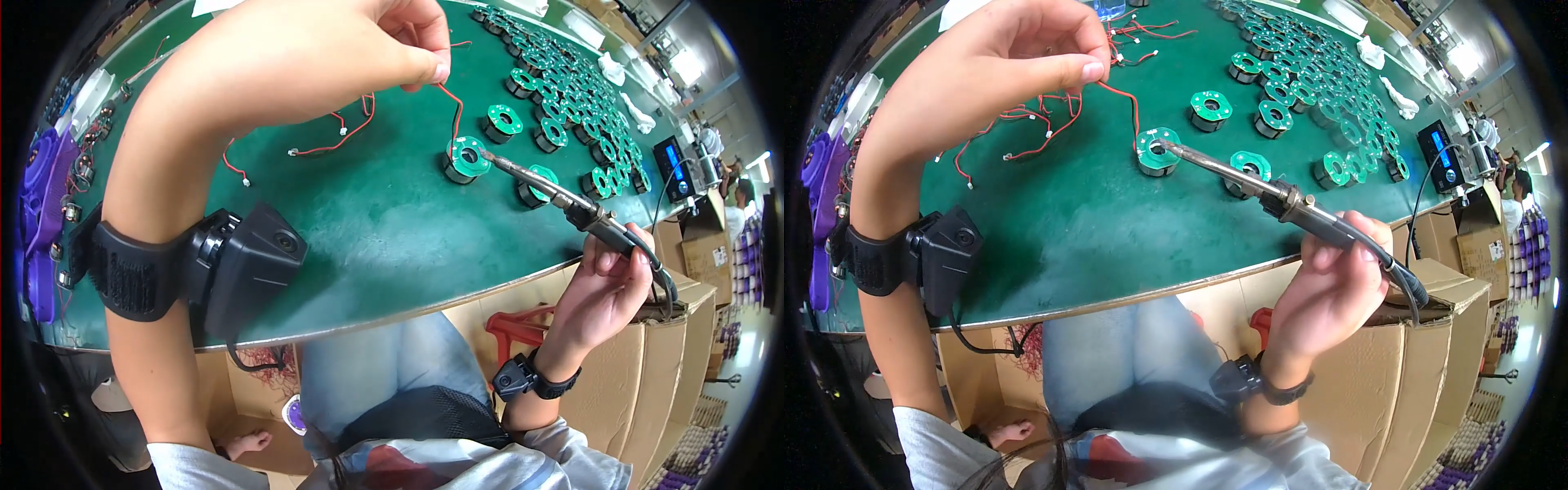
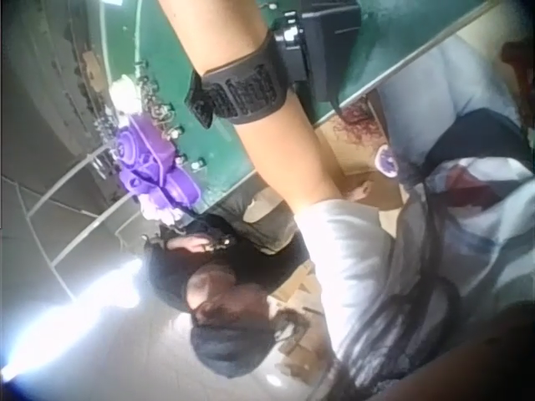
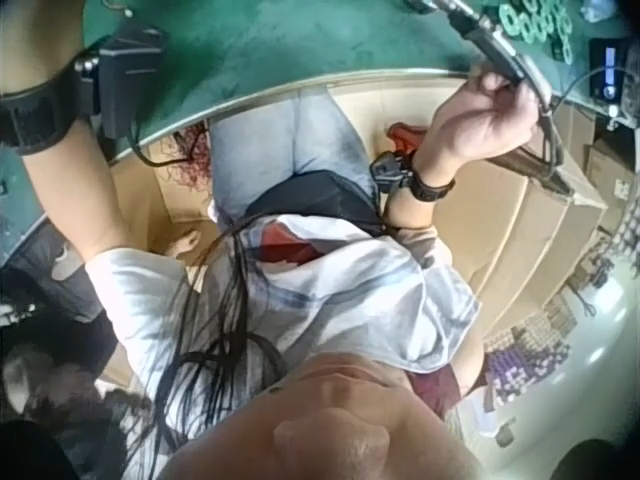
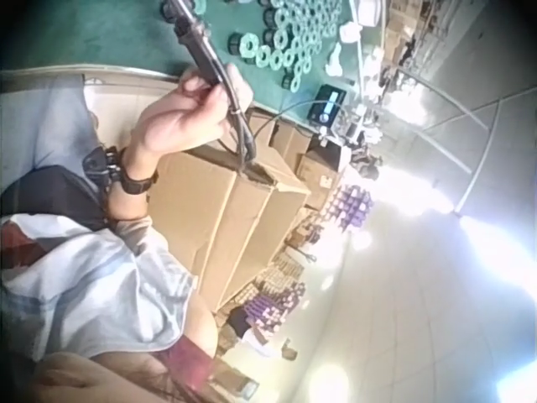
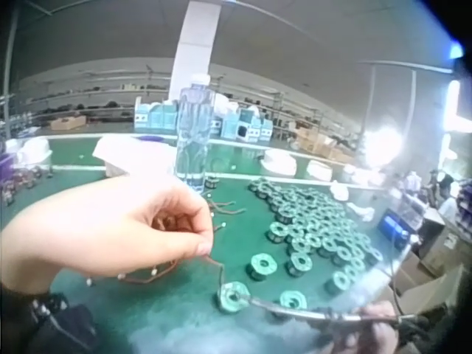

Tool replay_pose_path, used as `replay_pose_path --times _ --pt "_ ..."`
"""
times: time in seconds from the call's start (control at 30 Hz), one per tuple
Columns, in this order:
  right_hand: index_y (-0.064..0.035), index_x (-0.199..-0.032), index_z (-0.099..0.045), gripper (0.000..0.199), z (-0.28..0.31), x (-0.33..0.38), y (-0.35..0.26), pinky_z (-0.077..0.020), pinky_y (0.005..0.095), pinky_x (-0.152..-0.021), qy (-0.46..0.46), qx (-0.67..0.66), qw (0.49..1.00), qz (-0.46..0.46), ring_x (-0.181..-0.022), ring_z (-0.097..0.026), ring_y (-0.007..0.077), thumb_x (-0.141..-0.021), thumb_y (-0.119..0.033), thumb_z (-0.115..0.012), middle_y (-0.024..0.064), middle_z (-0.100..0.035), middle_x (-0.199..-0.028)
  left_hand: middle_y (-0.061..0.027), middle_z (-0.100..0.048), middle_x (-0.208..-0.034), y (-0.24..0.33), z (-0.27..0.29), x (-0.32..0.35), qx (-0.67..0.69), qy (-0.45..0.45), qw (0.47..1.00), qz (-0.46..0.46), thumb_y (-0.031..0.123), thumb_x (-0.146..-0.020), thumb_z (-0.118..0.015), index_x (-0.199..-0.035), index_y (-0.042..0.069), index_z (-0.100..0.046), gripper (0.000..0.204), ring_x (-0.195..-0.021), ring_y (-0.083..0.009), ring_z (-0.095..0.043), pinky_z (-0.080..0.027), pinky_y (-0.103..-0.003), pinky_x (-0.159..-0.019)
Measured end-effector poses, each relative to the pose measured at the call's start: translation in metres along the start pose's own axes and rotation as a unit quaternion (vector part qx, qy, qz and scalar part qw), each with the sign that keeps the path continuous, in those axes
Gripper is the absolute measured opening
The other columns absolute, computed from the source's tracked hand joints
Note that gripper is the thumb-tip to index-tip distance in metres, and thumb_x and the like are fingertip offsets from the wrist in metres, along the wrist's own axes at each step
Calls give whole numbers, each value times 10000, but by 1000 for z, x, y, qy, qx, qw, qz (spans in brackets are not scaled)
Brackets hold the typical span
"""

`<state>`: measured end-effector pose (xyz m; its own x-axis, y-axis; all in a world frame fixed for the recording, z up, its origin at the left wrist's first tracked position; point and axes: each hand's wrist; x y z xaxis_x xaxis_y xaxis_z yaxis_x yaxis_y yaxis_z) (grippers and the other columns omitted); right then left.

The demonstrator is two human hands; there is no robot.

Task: Soldering wires and components onto small circular circuit boards at a factory workbench.

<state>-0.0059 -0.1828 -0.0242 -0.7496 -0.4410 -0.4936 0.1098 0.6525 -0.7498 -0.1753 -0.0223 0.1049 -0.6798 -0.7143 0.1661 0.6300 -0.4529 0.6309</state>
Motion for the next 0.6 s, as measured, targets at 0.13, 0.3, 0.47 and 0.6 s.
replay_pose_path --times 0.13,0.3,0.47,0.6 --pt "38 -894 -502 244 -7 3 2 -310 205 -498 1 9 1000 -8 -554 -388 76 -799 -181 -450 58 -472 -727 4 -500 -577 11 -7 2 23 2 996 87 184 -813 -501 -832 39 -556 156 -499 -52 -431 -353 -200 -453" --pt "50 -957 -493 277 -11 4 2 -264 212 -516 -16 28 999 -6 -558 -337 71 -839 -180 -390 15 -407 -613 -1 -512 -590 -2 -4 4 10 25 999 -36 181 -809 -500 -831 40 -561 155 -505 -55 -440 -367 -205 -466" --pt "56 -949 -492 271 -9 4 2 -266 209 -506 -29 33 999 -2 -559 -345 70 -839 -171 -393 18 -413 -617 -6 -521 -603 -4 -3 8 6 9 999 -50 180 -809 -496 -826 39 -563 157 -504 -59 -446 -367 -204 -467" --pt "36 -854 -507 241 -12 3 3 -281 193 -468 -7 39 999 6 -522 -375 71 -788 -191 -463 31 -446 -628 -2 -513 -588 -1 -2 1 -8 0 999 -44 178 -805 -501 -817 41 -562 150 -497 -58 -445 -361 -205 -459"
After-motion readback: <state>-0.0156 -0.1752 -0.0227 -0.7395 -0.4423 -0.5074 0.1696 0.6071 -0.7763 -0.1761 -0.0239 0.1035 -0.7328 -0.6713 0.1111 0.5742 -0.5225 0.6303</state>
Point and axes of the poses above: each hand's wrist, its own x-axis away from the middle knuckle, its own z-axis out of the back of the hand, y = z × x
